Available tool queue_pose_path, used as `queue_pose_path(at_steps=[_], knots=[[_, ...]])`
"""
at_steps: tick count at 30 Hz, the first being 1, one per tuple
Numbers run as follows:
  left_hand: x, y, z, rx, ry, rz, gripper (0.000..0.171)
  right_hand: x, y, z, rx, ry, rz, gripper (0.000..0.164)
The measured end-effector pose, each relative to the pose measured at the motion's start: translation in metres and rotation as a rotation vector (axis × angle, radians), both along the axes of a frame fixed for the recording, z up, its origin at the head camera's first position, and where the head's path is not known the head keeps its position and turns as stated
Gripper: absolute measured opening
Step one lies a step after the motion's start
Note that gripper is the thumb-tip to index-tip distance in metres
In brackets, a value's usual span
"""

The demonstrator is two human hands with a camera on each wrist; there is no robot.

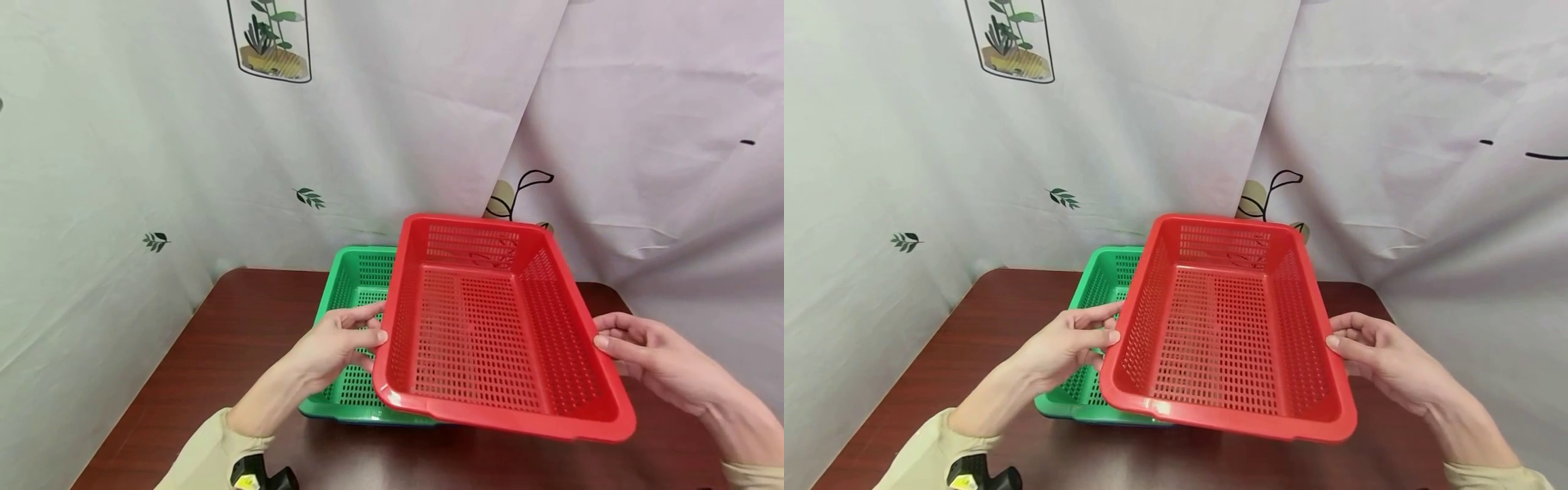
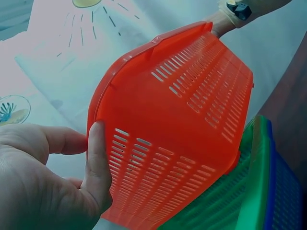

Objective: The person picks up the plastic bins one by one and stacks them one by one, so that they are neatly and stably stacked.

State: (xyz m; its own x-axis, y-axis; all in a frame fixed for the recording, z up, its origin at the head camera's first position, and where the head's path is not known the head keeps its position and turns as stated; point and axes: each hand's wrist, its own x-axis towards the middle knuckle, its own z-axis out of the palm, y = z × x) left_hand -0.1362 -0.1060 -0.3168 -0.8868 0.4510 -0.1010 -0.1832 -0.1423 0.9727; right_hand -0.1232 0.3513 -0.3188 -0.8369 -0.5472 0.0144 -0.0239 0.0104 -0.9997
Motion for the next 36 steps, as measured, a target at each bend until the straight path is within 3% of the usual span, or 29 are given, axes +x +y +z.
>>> queue_pose_path(at_steps=[36], knots=[[0.002, -0.053, -0.005, -0.02, 0.061, 0.053, 0.063, -0.018, -0.065, 0.003, -0.022, 0.059, -0.013, 0.017]])
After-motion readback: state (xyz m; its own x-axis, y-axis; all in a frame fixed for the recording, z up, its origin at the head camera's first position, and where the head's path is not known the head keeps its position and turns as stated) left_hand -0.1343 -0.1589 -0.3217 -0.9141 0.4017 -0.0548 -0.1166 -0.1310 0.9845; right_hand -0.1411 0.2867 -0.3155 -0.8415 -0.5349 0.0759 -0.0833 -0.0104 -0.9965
